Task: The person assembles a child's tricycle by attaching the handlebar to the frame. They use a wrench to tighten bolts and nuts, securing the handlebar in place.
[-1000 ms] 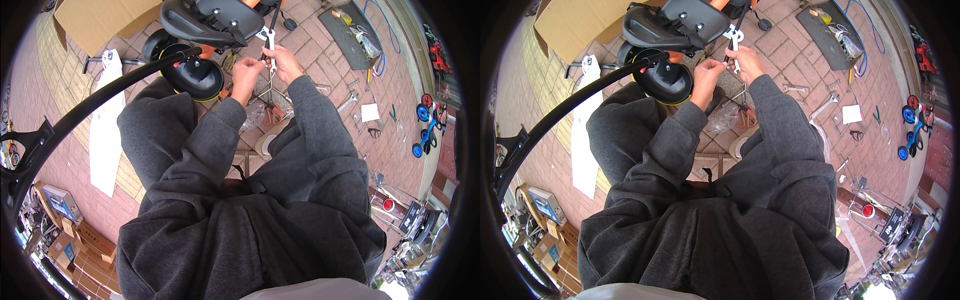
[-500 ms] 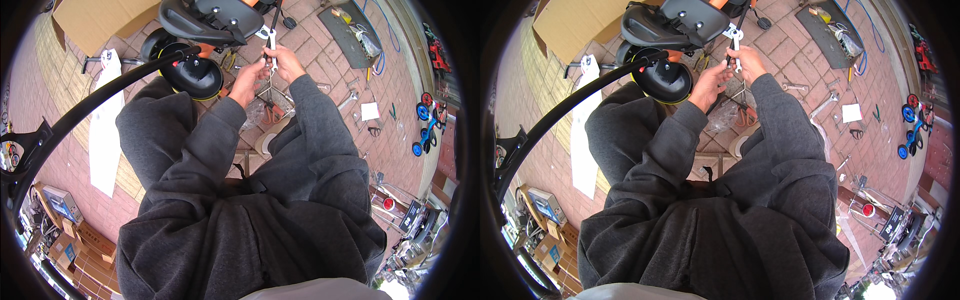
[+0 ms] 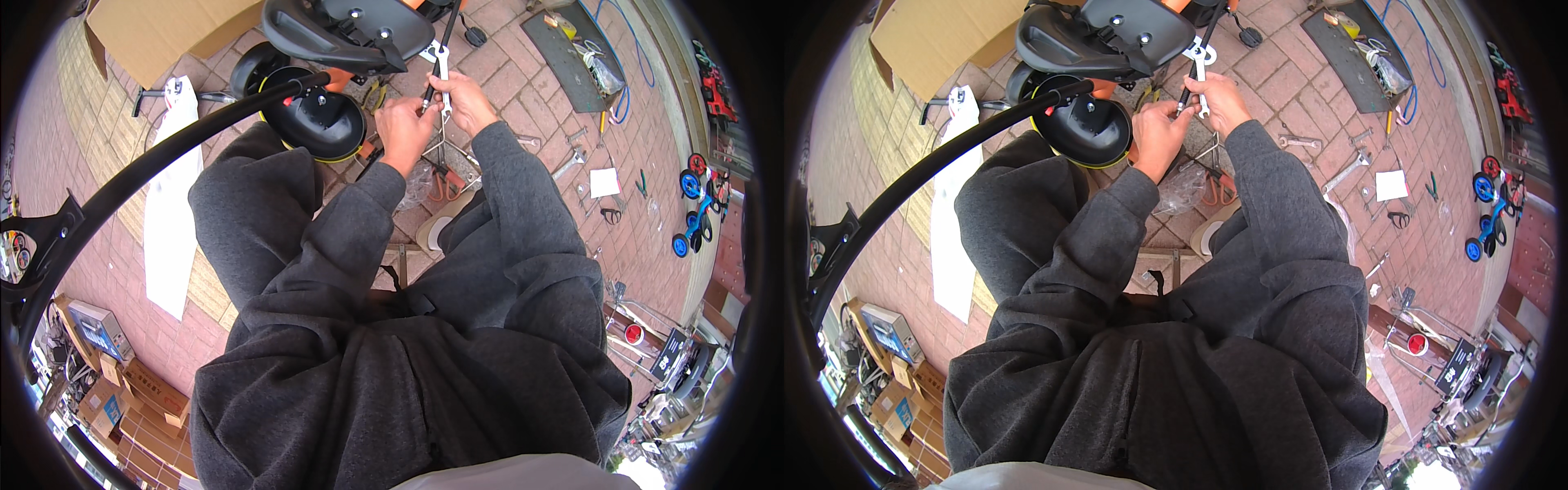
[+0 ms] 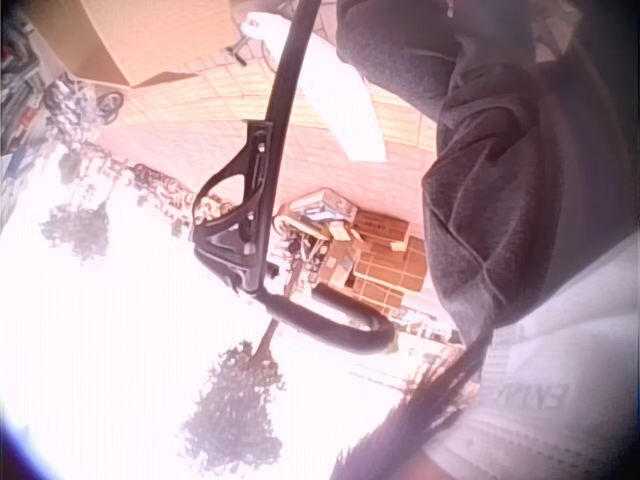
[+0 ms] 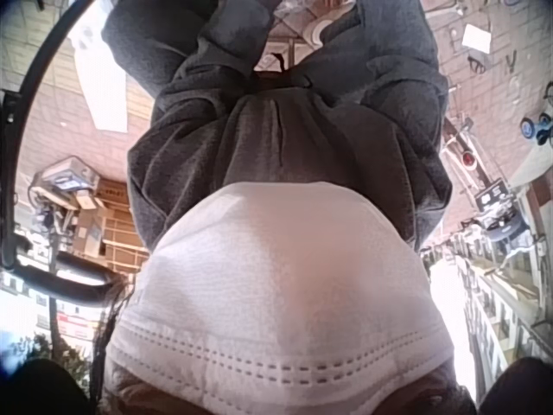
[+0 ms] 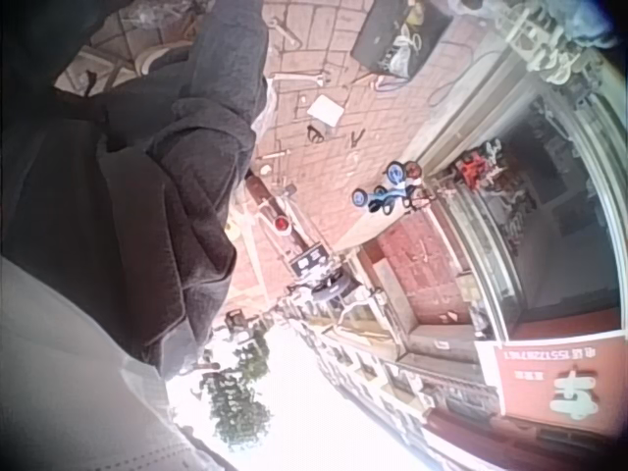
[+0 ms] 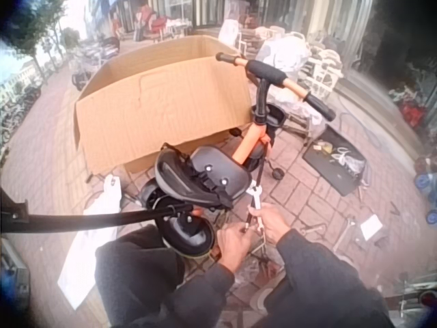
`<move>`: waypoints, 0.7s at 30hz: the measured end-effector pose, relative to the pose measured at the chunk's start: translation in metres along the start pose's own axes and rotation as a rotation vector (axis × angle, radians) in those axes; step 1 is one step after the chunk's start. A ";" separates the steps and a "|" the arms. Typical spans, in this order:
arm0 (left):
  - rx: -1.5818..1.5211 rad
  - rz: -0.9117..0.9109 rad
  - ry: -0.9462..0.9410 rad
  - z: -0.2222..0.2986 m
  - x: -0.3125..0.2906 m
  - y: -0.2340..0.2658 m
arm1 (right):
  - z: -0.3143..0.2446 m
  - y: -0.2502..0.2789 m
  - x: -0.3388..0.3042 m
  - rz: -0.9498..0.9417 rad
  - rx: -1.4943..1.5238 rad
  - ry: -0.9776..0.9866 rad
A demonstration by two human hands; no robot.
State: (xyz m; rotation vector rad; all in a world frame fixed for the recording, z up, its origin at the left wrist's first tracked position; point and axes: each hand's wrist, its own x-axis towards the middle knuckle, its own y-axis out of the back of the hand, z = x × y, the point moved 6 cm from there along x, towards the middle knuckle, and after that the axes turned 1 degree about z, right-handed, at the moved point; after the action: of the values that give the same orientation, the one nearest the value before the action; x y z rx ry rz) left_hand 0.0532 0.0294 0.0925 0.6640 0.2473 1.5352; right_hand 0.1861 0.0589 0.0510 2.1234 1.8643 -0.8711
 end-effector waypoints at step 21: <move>-0.065 0.122 -0.138 -0.008 0.010 0.014 | -0.036 -0.010 -0.086 0.139 -1.120 0.489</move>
State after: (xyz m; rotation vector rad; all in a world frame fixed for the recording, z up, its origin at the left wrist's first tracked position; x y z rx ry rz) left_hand 0.0376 0.0400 0.0959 0.7407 0.0532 1.5992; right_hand 0.1842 0.0064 0.1289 1.6872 1.6811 0.6823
